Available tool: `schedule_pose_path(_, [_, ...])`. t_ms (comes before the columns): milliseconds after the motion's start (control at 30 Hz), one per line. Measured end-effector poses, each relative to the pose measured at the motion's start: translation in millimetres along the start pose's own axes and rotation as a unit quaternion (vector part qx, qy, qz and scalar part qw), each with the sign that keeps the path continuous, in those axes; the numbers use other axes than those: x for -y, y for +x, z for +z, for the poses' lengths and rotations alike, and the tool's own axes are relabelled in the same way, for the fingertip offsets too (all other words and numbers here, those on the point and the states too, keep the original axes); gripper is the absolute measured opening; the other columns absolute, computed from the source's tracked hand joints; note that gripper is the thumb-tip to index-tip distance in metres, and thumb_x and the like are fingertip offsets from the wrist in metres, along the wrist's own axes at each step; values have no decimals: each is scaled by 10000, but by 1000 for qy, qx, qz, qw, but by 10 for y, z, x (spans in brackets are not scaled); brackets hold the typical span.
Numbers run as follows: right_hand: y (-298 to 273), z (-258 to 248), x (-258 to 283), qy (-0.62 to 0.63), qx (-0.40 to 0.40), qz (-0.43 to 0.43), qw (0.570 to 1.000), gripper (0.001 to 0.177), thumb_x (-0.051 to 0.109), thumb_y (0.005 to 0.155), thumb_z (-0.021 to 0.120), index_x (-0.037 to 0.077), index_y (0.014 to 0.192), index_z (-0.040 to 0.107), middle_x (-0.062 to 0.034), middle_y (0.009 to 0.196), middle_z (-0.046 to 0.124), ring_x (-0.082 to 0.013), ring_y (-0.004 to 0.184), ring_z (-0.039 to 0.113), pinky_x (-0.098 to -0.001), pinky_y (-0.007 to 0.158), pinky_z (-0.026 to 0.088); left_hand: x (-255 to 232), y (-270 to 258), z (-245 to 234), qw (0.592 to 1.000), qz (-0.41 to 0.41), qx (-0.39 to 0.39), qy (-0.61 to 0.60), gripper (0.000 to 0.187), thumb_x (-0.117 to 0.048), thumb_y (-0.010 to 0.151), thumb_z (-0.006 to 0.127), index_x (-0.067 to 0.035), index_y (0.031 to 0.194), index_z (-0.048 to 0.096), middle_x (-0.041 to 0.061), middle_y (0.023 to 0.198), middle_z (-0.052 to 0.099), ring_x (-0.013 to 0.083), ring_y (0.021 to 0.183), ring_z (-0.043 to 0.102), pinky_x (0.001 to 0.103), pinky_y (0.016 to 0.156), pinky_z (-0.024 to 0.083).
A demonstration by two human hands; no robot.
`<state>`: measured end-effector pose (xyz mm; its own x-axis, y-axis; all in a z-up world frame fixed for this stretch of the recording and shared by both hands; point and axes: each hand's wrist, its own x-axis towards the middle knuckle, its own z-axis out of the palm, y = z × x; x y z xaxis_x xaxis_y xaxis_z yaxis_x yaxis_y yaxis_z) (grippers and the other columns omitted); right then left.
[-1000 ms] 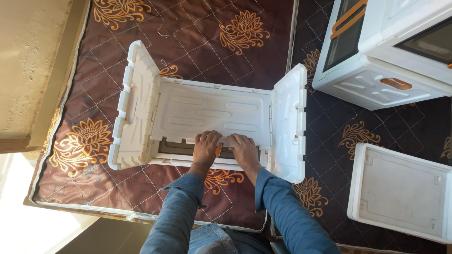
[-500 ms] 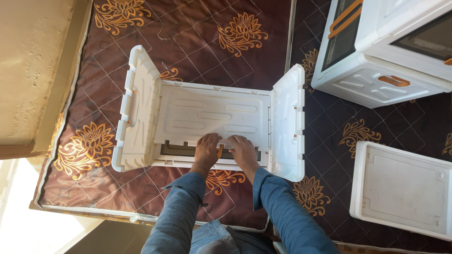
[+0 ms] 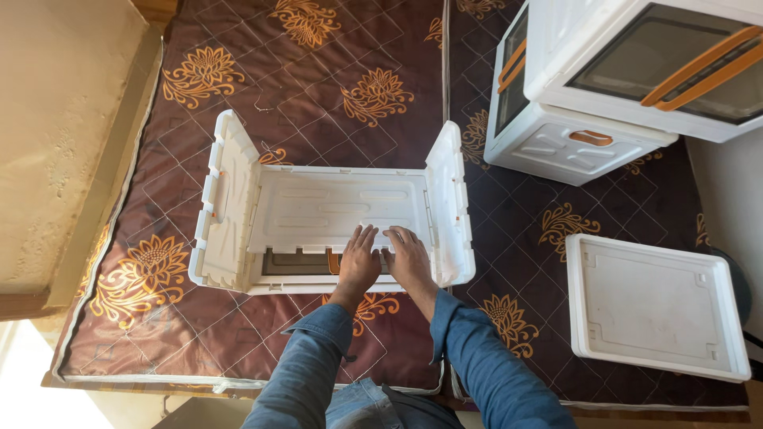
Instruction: The person assembles a white plastic storage crate by unfolding its sides and inserting the lid. They then remove the lid, fold the crate flat, and reassemble it again, repeating the process multiple times.
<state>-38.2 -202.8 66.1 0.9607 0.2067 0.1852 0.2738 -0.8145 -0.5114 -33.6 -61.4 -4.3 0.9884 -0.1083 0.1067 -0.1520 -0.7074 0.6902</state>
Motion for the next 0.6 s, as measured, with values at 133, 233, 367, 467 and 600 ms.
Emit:
schedule_pose_path(133, [-67, -326, 73, -16, -69, -9, 997, 375, 95, 866, 748, 62, 1223, 637, -104, 1292, 620, -305, 1232, 593, -433, 1023, 498, -312, -6, 23, 996, -13, -42, -81, 508, -83, 905, 614, -64, 1410, 562, 143, 1489, 555, 360, 1474, 398, 444, 1180, 374])
schedule_pose_path(233, [-96, -582, 128, -55, -124, -12, 991, 344, 80, 882, 733, 45, 1211, 640, -122, 1284, 624, -312, 1228, 598, -435, 1030, 494, -595, -15, 4, 990, -30, -41, -128, 492, -109, 930, 601, -75, 1419, 550, 145, 1499, 547, 345, 1479, 391, 435, 1175, 369])
schedule_pose_path(367, [-208, -968, 159, -117, -215, -8, 970, 344, 67, 859, 734, 57, 1195, 659, -120, 1273, 626, -313, 1223, 603, -441, 1049, 490, -988, -38, -115, 985, -55, -24, -161, 493, -164, 968, 578, -102, 1453, 519, 139, 1530, 509, 316, 1483, 382, 417, 1177, 355])
schedule_pose_path(467, [-308, -1170, 74, -159, -221, 31, 962, 404, 66, 807, 744, 26, 1199, 656, -160, 1287, 620, -352, 1243, 591, -469, 1022, 482, -1250, -76, -197, 983, -51, -9, -179, 505, -183, 983, 570, -119, 1479, 500, 141, 1549, 485, 325, 1474, 399, 415, 1181, 358])
schedule_pose_path(600, [-406, -1275, -232, -77, -163, 105, 978, 470, 104, 876, 692, 37, 1329, 581, -176, 1363, 611, -351, 1272, 587, -435, 1032, 494, -1530, -156, -206, 978, -64, 15, -197, 529, -232, 984, 569, -156, 1500, 477, 131, 1549, 491, 326, 1434, 455, 407, 1165, 386])
